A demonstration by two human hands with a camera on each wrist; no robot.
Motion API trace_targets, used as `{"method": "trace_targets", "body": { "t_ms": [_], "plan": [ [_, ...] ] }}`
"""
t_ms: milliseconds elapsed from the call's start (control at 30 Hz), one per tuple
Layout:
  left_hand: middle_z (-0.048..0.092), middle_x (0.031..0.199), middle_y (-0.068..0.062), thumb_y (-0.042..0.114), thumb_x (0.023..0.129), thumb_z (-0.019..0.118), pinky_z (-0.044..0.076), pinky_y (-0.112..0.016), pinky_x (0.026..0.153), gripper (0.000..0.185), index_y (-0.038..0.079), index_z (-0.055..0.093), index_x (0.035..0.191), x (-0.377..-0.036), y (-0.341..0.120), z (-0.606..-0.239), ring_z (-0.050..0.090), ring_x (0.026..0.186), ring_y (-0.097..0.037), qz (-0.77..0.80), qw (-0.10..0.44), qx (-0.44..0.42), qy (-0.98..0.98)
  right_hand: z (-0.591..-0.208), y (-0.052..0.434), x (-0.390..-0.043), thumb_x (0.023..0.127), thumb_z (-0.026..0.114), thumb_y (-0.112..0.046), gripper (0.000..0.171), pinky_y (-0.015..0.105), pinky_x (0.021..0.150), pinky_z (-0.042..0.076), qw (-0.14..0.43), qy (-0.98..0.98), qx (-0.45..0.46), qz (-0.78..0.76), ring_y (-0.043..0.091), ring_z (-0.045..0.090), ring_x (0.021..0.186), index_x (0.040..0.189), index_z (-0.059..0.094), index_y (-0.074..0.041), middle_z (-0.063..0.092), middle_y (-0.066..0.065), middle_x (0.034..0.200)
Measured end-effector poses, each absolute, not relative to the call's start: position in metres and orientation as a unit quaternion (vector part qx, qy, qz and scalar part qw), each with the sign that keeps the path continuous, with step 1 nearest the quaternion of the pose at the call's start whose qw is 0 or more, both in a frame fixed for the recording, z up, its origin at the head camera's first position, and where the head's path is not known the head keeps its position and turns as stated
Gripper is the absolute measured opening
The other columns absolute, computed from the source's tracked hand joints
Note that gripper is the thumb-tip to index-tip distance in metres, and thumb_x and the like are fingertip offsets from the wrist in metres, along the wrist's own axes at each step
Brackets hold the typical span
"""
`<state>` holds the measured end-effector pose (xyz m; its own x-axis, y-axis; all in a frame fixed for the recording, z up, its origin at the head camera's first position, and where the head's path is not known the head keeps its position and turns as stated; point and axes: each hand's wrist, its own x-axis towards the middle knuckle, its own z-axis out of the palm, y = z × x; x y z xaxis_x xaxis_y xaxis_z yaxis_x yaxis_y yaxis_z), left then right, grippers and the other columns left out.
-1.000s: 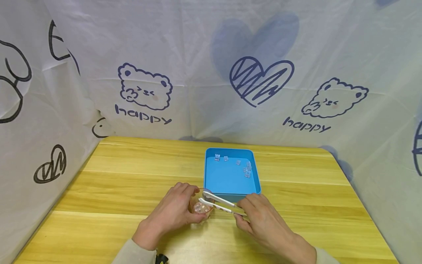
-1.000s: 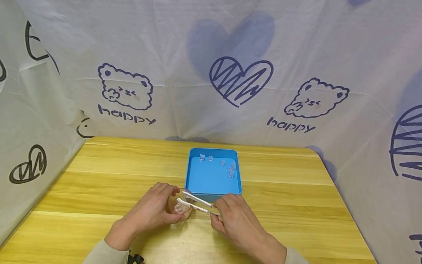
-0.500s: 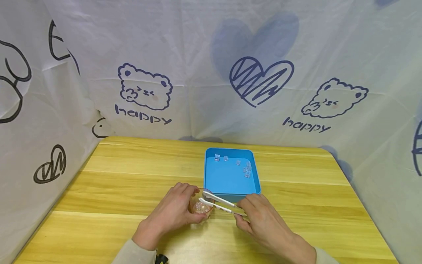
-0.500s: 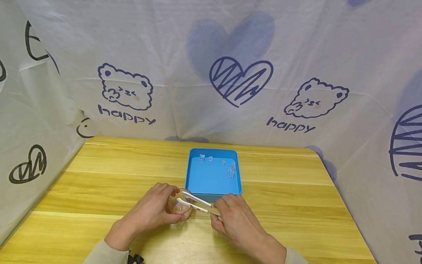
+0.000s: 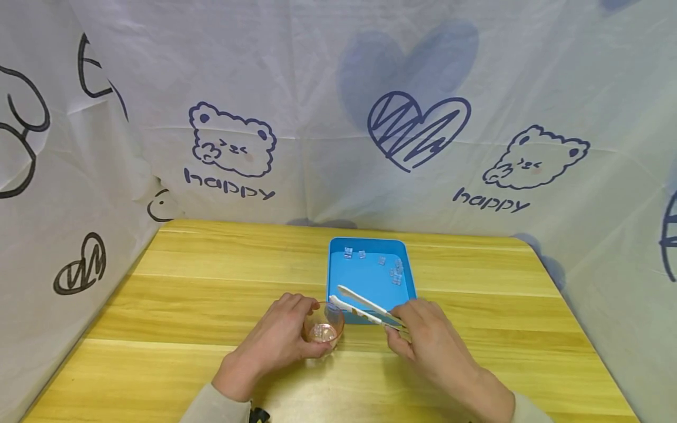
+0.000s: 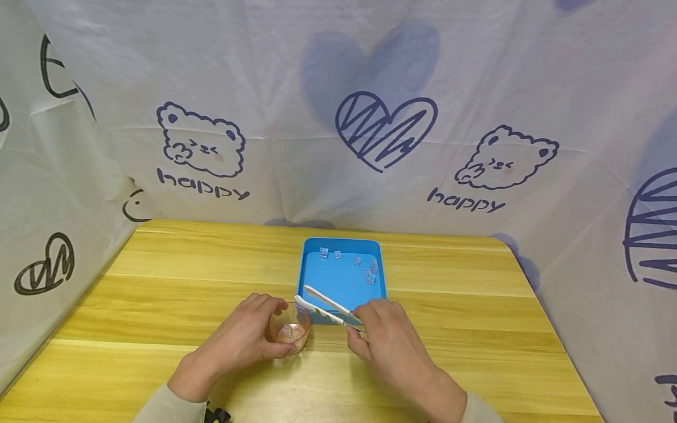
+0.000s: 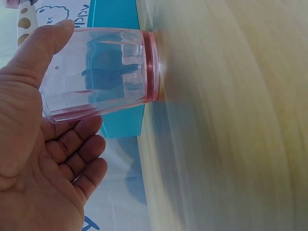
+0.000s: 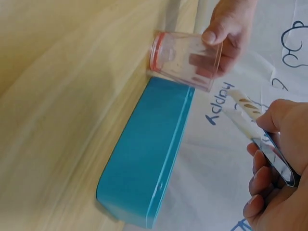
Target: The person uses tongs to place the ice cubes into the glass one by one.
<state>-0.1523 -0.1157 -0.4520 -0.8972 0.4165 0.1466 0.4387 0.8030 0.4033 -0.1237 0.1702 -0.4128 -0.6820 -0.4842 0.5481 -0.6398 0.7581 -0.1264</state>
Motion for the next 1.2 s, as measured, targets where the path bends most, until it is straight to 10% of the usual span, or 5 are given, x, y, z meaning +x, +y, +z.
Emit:
{"method": "trace_targets", "body": {
  "t_ms": [500, 1200],
  "plan": [
    [0.062, 0.116, 0.004, 0.064, 0.070, 0.075, 0.044, -0.040, 0.101, 0.074, 0.014, 0.061, 0.122, -0.152, -0.116, -0.453, 0.052, 0.108, -0.014, -0.222, 0.024, -0.223, -0.949, -0.415, 0.189, -0.146, 0.083, 0.072, -0.020, 0.022, 0.037, 0.070, 0.051, 0.248, -0.935, 0.215, 0.138, 0.018, 0.056, 0.072, 0.092, 0.066, -0.001, 0.064, 0.005, 0.080],
    [0.062, 0.118, 0.003, 0.064, 0.069, 0.075, 0.044, -0.040, 0.102, 0.075, 0.015, 0.060, 0.124, -0.152, -0.116, -0.453, 0.052, 0.109, -0.014, -0.224, 0.015, -0.221, -0.949, -0.423, 0.202, -0.166, 0.083, 0.065, -0.018, 0.027, 0.028, 0.051, 0.026, 0.214, -0.964, 0.154, 0.028, 0.017, 0.034, 0.053, 0.066, 0.047, -0.008, 0.036, 0.001, 0.058]
  ]
}}
